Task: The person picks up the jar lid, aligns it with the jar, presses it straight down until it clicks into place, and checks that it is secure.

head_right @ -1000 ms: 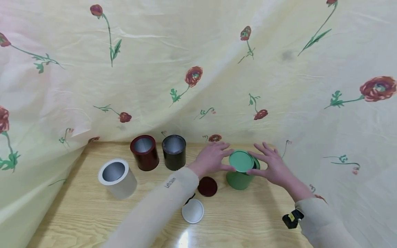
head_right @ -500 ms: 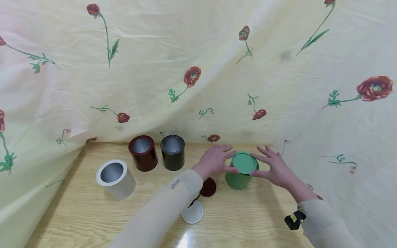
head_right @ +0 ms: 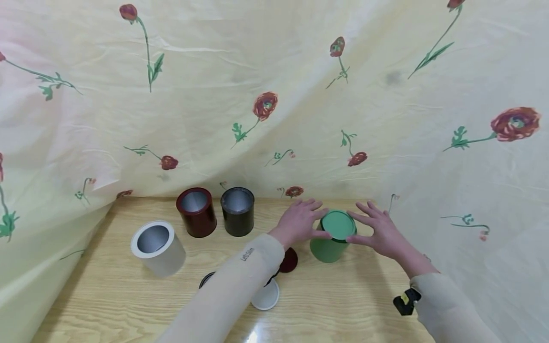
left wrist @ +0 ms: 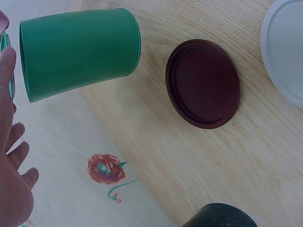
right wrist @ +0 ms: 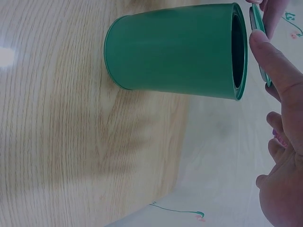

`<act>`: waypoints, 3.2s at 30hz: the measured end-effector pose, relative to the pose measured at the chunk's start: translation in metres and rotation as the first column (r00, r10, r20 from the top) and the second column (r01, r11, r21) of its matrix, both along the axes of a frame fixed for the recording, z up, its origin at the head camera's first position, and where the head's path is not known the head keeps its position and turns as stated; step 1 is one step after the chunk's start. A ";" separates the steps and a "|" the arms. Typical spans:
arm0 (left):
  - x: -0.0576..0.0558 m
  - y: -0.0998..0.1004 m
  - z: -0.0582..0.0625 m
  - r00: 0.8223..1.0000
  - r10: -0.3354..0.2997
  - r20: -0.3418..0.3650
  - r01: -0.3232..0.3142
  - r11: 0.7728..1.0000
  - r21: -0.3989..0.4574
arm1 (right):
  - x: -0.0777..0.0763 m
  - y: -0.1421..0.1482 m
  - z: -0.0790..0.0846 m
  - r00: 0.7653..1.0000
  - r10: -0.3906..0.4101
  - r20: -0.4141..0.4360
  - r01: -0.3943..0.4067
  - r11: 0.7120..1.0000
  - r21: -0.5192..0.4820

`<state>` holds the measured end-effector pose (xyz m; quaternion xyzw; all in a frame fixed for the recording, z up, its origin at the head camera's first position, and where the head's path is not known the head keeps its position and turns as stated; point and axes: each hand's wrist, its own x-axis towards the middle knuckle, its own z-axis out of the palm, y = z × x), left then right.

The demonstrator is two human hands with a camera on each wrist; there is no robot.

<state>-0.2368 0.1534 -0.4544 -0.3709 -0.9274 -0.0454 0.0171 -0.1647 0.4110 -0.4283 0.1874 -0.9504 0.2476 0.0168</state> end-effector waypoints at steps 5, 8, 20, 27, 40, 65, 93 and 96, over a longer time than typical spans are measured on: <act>0.001 0.003 0.001 1.000 0.010 0.002 -0.010 1.000 -0.026 | 0.000 0.002 0.000 1.000 -0.003 -0.002 0.003 1.000 0.013; 0.002 0.004 0.003 1.000 0.013 0.005 -0.013 0.999 -0.041 | 0.000 0.003 0.000 1.000 -0.004 0.001 0.004 1.000 0.020; 0.002 0.004 0.003 0.999 0.034 0.025 -0.033 0.998 -0.053 | -0.007 0.002 0.001 1.000 0.016 -0.022 -0.014 0.995 0.103; 0.001 0.005 0.002 0.998 0.049 0.042 -0.046 0.997 -0.068 | -0.012 0.003 0.000 1.000 0.009 0.016 -0.011 0.992 0.128; 0.000 0.009 0.000 0.998 0.052 0.045 -0.048 0.994 -0.094 | -0.013 0.002 0.002 0.999 0.004 0.042 -0.010 0.988 0.155; 0.006 0.006 0.006 0.998 0.041 0.037 -0.035 0.988 -0.149 | -0.003 0.001 -0.007 0.997 -0.021 0.068 0.012 0.991 0.132; 0.010 0.018 0.001 0.972 0.170 0.161 -0.157 0.984 -0.090 | -0.014 -0.005 -0.003 0.999 0.037 -0.015 -0.031 0.960 0.280; 0.011 0.017 0.005 0.966 0.190 0.174 -0.177 0.980 -0.092 | -0.016 -0.007 -0.001 0.999 0.040 -0.014 -0.035 0.964 0.264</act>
